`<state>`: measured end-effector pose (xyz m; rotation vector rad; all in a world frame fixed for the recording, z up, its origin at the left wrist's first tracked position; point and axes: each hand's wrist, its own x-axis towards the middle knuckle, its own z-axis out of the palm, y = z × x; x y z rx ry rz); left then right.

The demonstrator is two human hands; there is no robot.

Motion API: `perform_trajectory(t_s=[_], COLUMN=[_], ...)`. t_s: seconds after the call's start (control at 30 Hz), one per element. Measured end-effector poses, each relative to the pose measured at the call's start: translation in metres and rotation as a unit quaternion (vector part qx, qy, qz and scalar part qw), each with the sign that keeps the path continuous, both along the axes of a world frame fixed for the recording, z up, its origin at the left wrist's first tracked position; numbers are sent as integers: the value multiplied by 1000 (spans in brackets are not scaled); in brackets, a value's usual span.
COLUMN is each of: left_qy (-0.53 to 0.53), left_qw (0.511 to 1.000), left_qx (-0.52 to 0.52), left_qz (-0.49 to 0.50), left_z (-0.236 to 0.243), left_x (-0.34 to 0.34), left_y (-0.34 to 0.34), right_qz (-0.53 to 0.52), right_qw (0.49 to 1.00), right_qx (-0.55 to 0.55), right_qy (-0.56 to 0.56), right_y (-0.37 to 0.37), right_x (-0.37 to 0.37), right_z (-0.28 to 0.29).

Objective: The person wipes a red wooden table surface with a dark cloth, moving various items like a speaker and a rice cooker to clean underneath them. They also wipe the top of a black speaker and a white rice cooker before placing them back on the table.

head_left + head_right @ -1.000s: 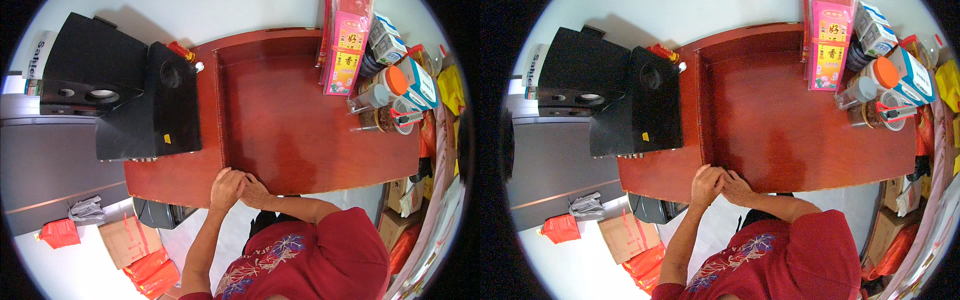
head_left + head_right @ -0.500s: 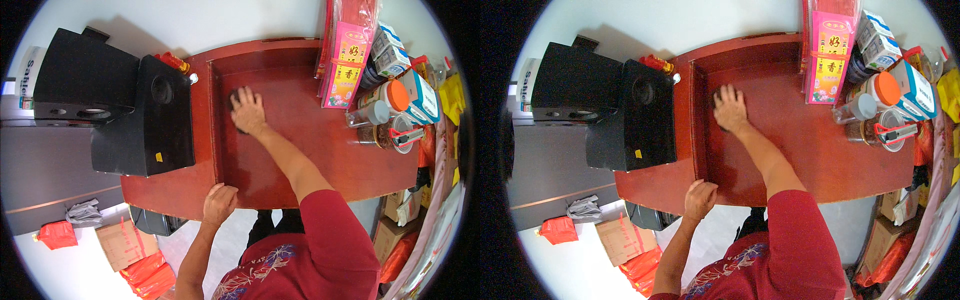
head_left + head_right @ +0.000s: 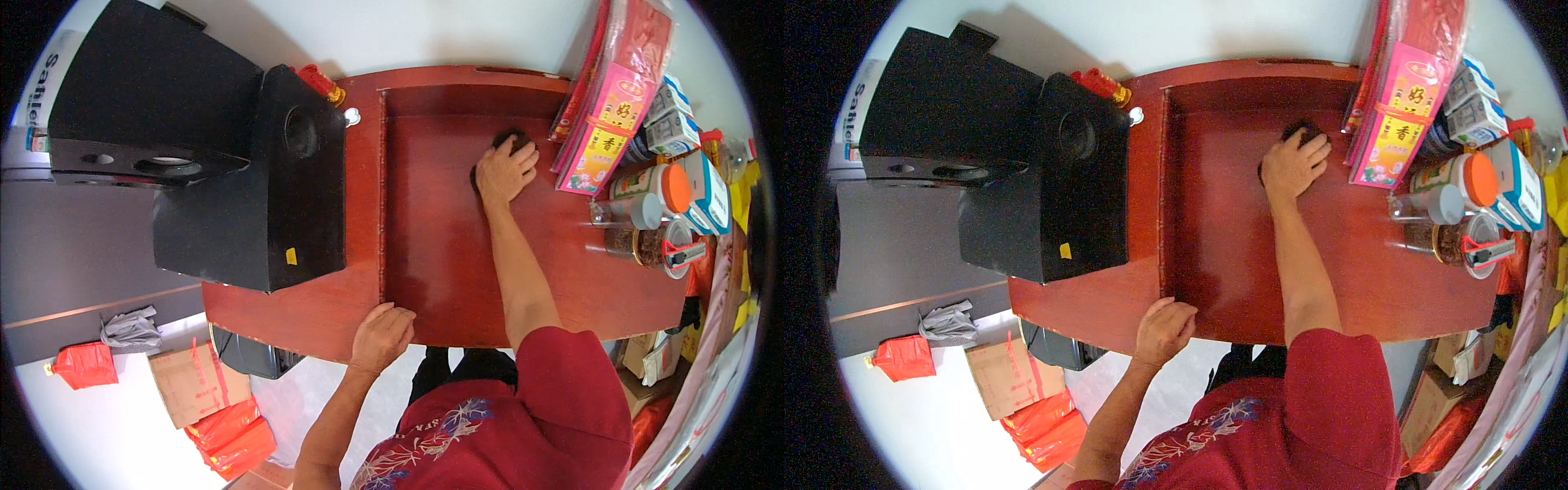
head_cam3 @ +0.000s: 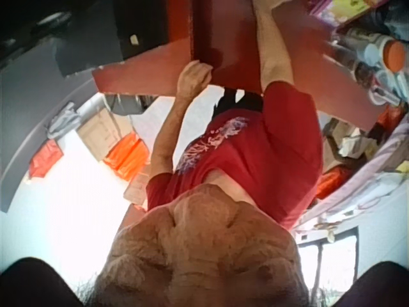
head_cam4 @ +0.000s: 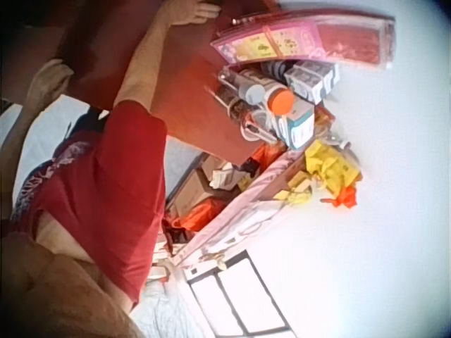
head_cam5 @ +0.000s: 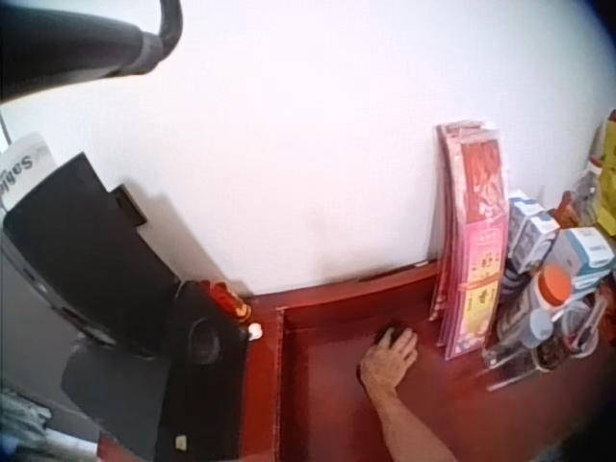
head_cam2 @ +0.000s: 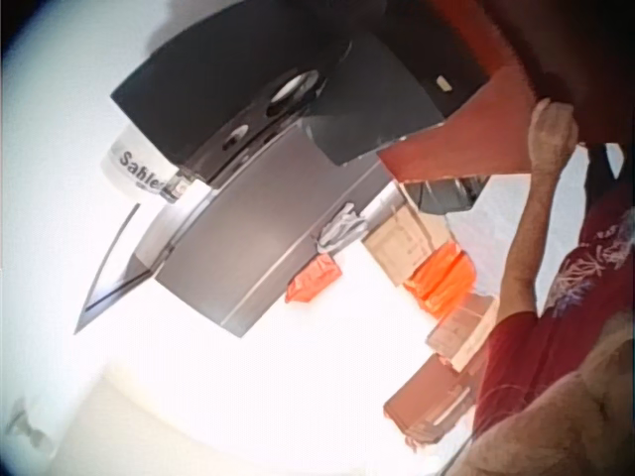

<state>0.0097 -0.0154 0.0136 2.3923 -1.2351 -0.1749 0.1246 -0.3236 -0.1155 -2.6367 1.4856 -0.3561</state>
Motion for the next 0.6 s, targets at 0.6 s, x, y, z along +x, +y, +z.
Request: perform_trajectory(t_s=[0.6], left_qy=[15], left_qw=[999], left_qx=[-34], left_qz=[0], left_z=[-5], left_x=[0], left_y=[5], right_qz=[417], right_qw=[906], right_qx=[62], right_qy=[35], right_y=[103], right_x=[62], right_z=[26])
